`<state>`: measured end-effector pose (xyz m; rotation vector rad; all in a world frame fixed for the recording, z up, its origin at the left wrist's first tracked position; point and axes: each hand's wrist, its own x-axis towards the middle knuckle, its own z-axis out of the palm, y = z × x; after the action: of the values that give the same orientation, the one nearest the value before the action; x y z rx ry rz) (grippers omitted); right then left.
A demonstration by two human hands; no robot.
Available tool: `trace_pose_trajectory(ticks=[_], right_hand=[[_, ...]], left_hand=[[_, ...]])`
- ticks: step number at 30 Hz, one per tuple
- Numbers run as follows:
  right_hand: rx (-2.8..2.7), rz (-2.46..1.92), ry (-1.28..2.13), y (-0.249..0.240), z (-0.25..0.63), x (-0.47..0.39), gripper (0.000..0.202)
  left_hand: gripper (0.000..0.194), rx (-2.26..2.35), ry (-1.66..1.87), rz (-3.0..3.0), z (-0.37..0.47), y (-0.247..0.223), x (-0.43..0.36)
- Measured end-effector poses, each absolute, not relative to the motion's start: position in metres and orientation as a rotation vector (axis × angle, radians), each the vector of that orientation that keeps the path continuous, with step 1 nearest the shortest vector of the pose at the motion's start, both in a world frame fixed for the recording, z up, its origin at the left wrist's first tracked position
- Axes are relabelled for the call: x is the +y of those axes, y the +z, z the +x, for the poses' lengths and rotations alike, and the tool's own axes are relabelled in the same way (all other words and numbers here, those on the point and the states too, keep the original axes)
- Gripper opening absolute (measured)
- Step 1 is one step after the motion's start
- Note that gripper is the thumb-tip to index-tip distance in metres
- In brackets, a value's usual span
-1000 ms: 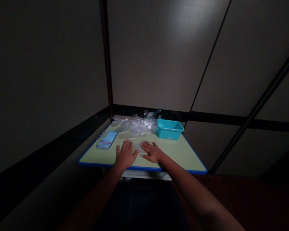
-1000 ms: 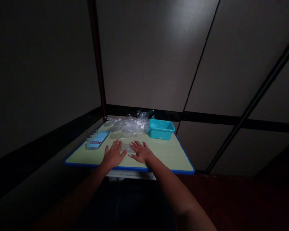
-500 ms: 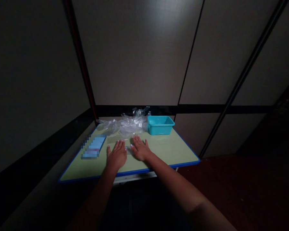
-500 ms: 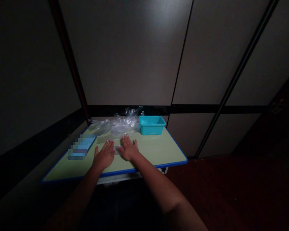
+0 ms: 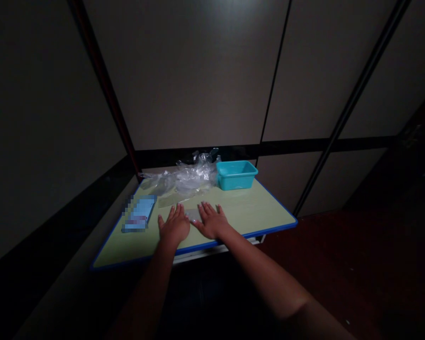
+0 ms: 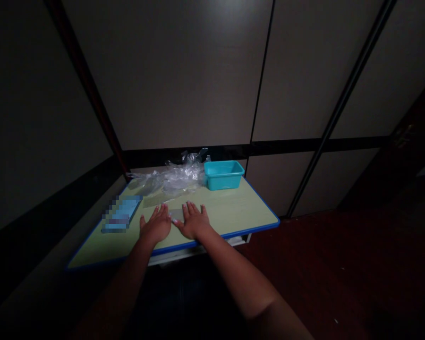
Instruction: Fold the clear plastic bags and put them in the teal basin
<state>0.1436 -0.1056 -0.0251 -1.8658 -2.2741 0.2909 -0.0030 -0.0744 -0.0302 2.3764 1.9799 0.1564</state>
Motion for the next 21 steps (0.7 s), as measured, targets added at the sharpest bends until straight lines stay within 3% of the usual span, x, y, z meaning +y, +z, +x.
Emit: trace_pose_trajectory(ticks=[6, 10, 15, 21], right_hand=[[-2.215, -1.967, 0.269, -0.025, 0.149, -0.114, 0.085], [-2.227, -1.986, 0.255, -0.028, 0.149, -0.111, 0.084], [-2.256, -1.998, 0.253, -0.026, 0.15, -0.111, 0.085], [-2.283, -2.025, 0.283, -0.019, 0.15, -0.112, 0.084]], left_hand=[[0.055, 2.028, 0.262, 2.361, -0.004, -0.028, -0.082], [0.054, 1.724, 0.44, 2.707, -0.006, -0.03, -0.086], [0.051, 1.445, 0.268, 2.775, -0.01, -0.031, -0.083], [0.053, 1.352, 0.36, 2.806, -0.008, -0.028, -0.082]])
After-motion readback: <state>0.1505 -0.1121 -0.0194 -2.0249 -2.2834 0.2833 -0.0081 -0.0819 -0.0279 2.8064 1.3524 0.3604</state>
